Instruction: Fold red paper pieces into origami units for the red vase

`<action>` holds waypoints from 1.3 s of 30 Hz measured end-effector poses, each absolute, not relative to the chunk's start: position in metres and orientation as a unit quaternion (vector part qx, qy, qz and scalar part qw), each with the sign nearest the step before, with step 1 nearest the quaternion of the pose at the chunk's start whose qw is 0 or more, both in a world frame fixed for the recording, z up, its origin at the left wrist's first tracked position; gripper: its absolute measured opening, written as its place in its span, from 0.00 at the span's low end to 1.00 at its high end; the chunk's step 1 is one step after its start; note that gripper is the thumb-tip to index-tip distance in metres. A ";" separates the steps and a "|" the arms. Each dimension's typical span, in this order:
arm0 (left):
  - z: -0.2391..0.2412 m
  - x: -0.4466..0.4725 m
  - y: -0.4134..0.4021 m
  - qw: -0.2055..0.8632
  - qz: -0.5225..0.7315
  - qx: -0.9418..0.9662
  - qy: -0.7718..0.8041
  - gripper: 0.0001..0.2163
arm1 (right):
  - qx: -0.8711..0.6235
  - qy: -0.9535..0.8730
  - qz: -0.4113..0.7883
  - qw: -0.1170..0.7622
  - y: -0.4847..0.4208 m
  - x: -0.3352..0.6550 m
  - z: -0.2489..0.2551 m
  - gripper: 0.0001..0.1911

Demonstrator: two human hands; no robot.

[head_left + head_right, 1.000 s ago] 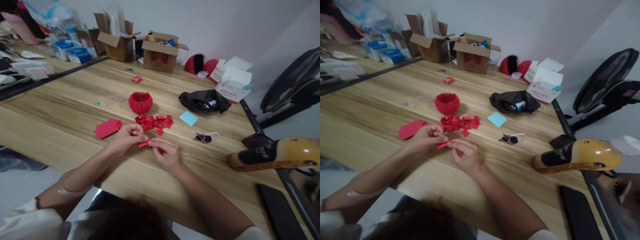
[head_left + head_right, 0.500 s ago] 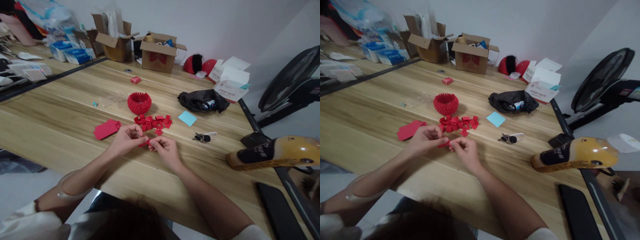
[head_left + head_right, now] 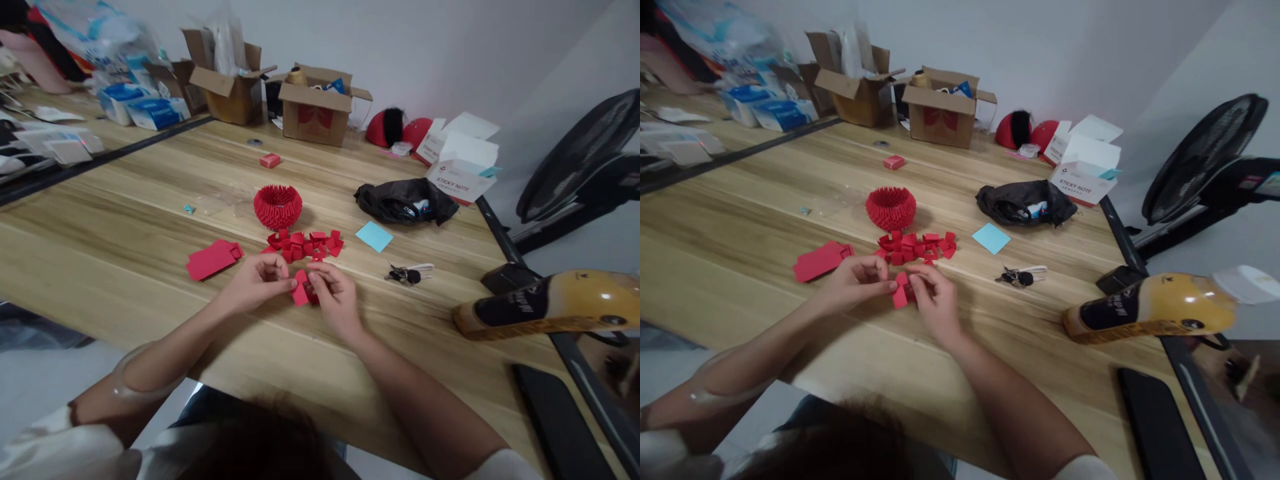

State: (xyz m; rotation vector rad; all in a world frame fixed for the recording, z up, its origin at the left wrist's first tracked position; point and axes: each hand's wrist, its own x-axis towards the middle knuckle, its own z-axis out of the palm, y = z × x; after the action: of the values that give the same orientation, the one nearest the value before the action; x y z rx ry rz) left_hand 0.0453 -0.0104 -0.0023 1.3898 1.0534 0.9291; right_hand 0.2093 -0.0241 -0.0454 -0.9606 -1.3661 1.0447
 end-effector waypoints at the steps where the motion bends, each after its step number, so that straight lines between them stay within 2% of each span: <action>1: -0.002 0.045 -0.010 0.543 0.412 0.576 0.451 0.12 | -0.398 -0.594 0.421 0.558 -0.024 0.210 -0.046 0.10; 5: -0.003 0.044 -0.008 0.537 0.452 0.542 0.462 0.12 | -0.368 -0.676 0.330 0.547 -0.026 0.211 -0.044 0.11; 7: -0.002 0.044 -0.007 0.543 0.452 0.540 0.458 0.12 | -0.363 -0.680 0.324 0.548 -0.026 0.211 -0.043 0.09; 13: -0.002 0.045 -0.008 0.543 0.453 0.557 0.436 0.12 | -0.373 -0.579 0.447 0.571 -0.025 0.206 -0.042 0.04; 19: -0.003 0.045 -0.010 0.561 0.436 0.566 0.419 0.11 | -0.397 -0.411 0.584 0.576 -0.026 0.201 -0.039 0.09; 31: -0.003 0.046 -0.010 0.562 0.390 0.582 0.440 0.10 | -0.407 -0.404 0.589 0.569 -0.026 0.201 -0.037 0.11; 39: -0.005 0.047 -0.010 0.570 0.407 0.571 0.428 0.12 | -0.398 -0.395 0.590 0.581 -0.026 0.200 -0.037 0.12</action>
State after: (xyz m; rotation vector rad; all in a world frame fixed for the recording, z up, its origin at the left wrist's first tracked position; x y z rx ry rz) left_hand 0.0472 -0.0101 -0.0055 1.3411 1.0046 0.9556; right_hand 0.2000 -0.0255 -0.0366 -0.9292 -0.9233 1.3788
